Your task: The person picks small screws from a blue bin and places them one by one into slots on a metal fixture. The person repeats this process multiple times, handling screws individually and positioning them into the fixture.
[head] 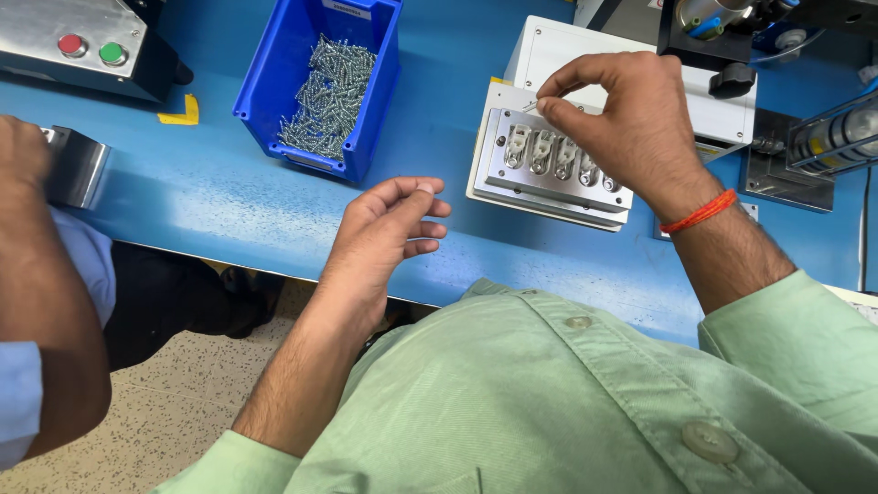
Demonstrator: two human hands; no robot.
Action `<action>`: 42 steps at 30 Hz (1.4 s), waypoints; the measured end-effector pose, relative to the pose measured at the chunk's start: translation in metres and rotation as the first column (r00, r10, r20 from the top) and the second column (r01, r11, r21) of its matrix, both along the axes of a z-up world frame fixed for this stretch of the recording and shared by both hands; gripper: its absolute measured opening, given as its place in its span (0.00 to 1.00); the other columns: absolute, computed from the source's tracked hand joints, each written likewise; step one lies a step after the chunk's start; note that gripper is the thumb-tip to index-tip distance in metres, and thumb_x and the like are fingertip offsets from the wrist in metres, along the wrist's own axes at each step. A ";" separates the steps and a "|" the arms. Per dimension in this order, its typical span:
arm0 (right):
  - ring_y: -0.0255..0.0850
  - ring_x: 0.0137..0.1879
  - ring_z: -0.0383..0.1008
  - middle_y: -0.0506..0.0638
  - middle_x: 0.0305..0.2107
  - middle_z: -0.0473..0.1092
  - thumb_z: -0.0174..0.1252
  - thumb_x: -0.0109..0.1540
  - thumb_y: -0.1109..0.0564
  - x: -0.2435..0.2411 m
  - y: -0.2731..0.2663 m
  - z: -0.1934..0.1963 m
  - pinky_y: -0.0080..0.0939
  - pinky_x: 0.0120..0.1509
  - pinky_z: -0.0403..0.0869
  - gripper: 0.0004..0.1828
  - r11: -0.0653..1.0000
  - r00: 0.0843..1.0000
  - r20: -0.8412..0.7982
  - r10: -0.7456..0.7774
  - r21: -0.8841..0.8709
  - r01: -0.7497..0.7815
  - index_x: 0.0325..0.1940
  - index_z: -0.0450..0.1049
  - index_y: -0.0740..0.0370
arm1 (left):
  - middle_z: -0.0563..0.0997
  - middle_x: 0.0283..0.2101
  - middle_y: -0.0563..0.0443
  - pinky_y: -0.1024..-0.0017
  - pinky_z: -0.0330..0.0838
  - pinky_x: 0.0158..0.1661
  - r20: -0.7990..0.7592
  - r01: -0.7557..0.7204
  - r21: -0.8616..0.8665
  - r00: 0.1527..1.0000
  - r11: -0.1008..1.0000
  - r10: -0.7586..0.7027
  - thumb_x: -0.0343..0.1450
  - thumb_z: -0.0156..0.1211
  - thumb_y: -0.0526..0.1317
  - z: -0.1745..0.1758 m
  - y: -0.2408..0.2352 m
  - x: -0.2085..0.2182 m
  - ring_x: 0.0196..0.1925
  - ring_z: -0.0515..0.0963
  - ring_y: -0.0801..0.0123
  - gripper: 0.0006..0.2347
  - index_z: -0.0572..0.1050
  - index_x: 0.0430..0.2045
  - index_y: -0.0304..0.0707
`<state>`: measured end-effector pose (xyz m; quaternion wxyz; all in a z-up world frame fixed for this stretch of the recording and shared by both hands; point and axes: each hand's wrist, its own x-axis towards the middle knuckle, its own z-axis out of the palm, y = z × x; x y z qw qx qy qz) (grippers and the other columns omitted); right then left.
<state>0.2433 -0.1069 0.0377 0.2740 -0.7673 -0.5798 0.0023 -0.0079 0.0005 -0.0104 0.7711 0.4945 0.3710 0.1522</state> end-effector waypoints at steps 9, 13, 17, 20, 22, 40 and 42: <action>0.41 0.28 0.76 0.49 0.34 0.79 0.71 0.59 0.54 -0.006 0.001 -0.003 0.43 0.39 0.78 0.05 0.996 0.997 0.071 0.001 -0.092 0.005 0.38 0.84 0.55 | 0.83 0.39 0.51 0.72 0.76 0.42 -0.018 -0.005 -0.028 1.000 1.000 0.005 0.73 0.56 0.44 -0.004 -0.002 -0.004 0.40 0.80 0.73 0.12 0.79 0.45 0.37; 0.47 0.35 0.78 0.49 0.31 0.80 0.74 0.56 0.54 -0.008 0.009 -0.011 0.48 0.44 0.76 0.05 0.994 0.945 0.307 0.113 -0.040 -0.106 0.34 0.86 0.54 | 0.83 0.39 0.51 0.72 0.76 0.42 -0.021 -0.009 -0.035 1.000 0.999 0.008 0.73 0.56 0.44 -0.004 -0.002 -0.005 0.40 0.80 0.73 0.12 0.79 0.45 0.37; 0.47 0.31 0.80 0.48 0.33 0.80 0.72 0.58 0.53 -0.003 0.017 -0.012 0.45 0.44 0.77 0.05 0.961 0.997 0.073 -0.030 -0.271 0.049 0.37 0.85 0.51 | 0.83 0.39 0.51 0.72 0.76 0.42 -0.031 0.002 -0.038 1.000 0.999 -0.003 0.73 0.56 0.44 -0.005 -0.003 -0.003 0.39 0.80 0.72 0.12 0.79 0.45 0.37; 0.46 0.38 0.81 0.50 0.34 0.80 0.72 0.55 0.52 -0.001 0.021 -0.009 0.45 0.47 0.78 0.08 0.950 0.995 0.094 -0.036 -0.306 0.063 0.38 0.86 0.52 | 0.83 0.39 0.51 0.73 0.76 0.42 -0.030 0.014 -0.031 0.999 0.999 -0.015 0.73 0.56 0.44 -0.008 -0.002 -0.005 0.39 0.80 0.73 0.13 0.79 0.45 0.37; 0.46 0.44 0.82 0.53 0.38 0.80 0.74 0.53 0.47 0.002 0.017 -0.005 0.44 0.51 0.78 0.19 0.964 0.999 0.023 -0.040 -0.263 0.045 0.43 0.82 0.59 | 0.83 0.39 0.51 0.73 0.76 0.41 -0.046 0.013 -0.023 0.999 1.000 -0.014 0.73 0.56 0.44 -0.012 0.000 -0.009 0.38 0.81 0.73 0.12 0.79 0.46 0.38; 0.49 0.50 0.77 0.59 0.43 0.75 0.80 0.50 0.36 -0.010 0.070 0.000 0.46 0.54 0.75 0.41 0.917 0.898 0.204 0.390 0.009 -0.400 0.53 0.79 0.70 | 0.79 0.31 0.53 0.74 0.72 0.33 -0.382 -0.512 -0.046 0.803 0.858 0.458 0.73 0.59 0.40 -0.139 -0.010 -0.170 0.28 0.75 0.74 0.06 0.78 0.38 0.39; 0.53 0.45 0.76 0.59 0.39 0.76 0.84 0.47 0.33 -0.037 0.134 -0.027 0.51 0.46 0.73 0.41 0.935 0.897 0.277 0.344 -0.017 -0.354 0.49 0.82 0.67 | 0.79 0.32 0.52 0.73 0.73 0.33 -0.443 -0.584 -0.055 0.741 0.810 0.504 0.73 0.59 0.39 -0.162 -0.015 -0.191 0.29 0.76 0.74 0.06 0.77 0.39 0.38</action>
